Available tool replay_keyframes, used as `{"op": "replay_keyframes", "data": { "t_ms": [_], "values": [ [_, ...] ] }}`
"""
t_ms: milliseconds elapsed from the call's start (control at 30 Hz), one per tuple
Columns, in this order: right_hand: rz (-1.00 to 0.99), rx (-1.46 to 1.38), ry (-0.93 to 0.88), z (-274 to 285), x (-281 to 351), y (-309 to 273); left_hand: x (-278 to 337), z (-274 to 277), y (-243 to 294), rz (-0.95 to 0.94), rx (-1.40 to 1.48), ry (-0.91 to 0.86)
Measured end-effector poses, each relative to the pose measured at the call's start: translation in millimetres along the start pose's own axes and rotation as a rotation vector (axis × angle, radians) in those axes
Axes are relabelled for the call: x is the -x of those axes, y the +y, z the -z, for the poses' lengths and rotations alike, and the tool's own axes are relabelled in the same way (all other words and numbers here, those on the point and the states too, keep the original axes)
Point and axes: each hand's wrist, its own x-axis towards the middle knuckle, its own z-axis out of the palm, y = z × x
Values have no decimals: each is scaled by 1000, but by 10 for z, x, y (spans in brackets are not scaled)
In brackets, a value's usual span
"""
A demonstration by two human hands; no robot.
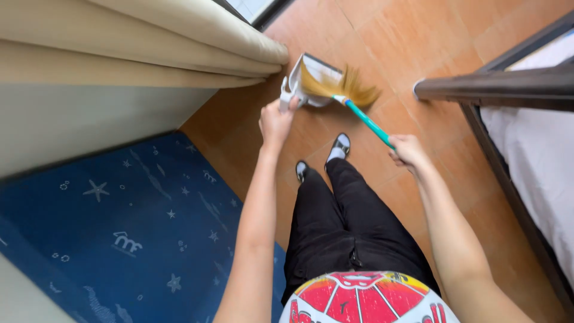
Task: The person retrieves a broom and dustpan from a shelf and proceeds to sweep the tiled floor of a bedroom. They sweep debris into the dustpan near a window and along the base of a bed, then place the cleaning tools on the bed.
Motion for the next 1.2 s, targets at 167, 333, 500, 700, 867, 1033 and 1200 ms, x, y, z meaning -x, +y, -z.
{"op": "replay_keyframes", "data": {
  "t_ms": [167, 333, 500, 700, 867, 1033, 1200],
  "values": [
    [53, 63, 133, 573, 925, -522, 755, 258, -273, 90, 164, 141],
    [158, 126, 91, 515, 677, -1021, 1373, 665, -669, 252, 320, 290],
    [220, 72, 27, -129, -407, -1060, 1717, 819, -982, 464, 362, 331],
    [153, 219, 85, -1340, -1500, -68, 1834, 890, -1168, 359, 198, 354],
    [129, 529, -74, -2134, -711, 926, 1902, 995, -1469, 340, 126, 346],
    [19, 366, -146, -1959, 150, 1532, 2261, 1205, -1911, 350, 167, 331],
    [38, 406, -97, -1822, 1485, 1016, 3051, 1470, -2347, 374, 248, 350]
  ]
}}
